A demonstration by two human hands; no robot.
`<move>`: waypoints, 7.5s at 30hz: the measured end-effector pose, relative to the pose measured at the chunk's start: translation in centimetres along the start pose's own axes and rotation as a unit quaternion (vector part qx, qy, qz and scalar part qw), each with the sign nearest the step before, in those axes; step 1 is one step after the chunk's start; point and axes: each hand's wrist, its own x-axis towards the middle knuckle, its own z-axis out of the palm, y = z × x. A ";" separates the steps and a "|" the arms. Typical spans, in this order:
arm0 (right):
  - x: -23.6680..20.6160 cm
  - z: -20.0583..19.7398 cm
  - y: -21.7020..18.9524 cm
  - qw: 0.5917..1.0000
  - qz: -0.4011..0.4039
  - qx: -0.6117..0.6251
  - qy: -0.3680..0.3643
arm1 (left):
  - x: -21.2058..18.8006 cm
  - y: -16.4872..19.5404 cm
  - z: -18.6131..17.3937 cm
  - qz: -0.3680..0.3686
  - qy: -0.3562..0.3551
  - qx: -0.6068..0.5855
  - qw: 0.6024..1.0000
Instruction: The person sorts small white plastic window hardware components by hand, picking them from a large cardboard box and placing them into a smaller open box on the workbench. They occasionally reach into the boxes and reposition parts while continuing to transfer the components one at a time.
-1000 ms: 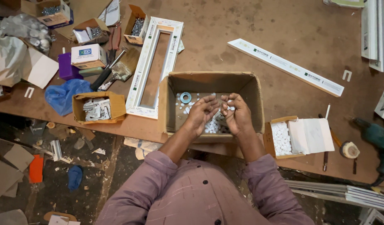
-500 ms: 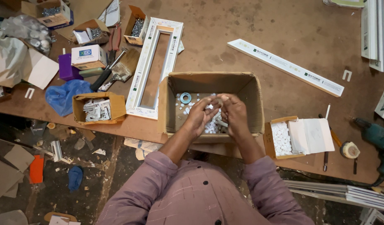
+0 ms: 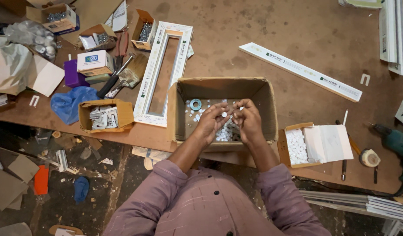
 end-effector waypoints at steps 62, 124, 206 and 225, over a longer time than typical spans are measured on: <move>-1.8 2.2 0.8 0.966 -0.124 -0.226 -0.018 | -1.1 0.6 0.7 -0.045 0.016 0.035 0.998; -10.4 -9.9 -8.9 0.967 -0.160 0.132 0.147 | -9.6 5.9 3.8 0.370 -0.073 0.672 0.637; 7.6 6.3 8.7 0.567 0.025 -0.732 -0.377 | -13.2 8.6 -3.2 0.470 0.034 0.407 0.782; 7.9 8.5 0.7 0.541 -0.030 -0.756 -0.368 | -12.6 8.2 -2.7 0.436 0.043 0.460 0.772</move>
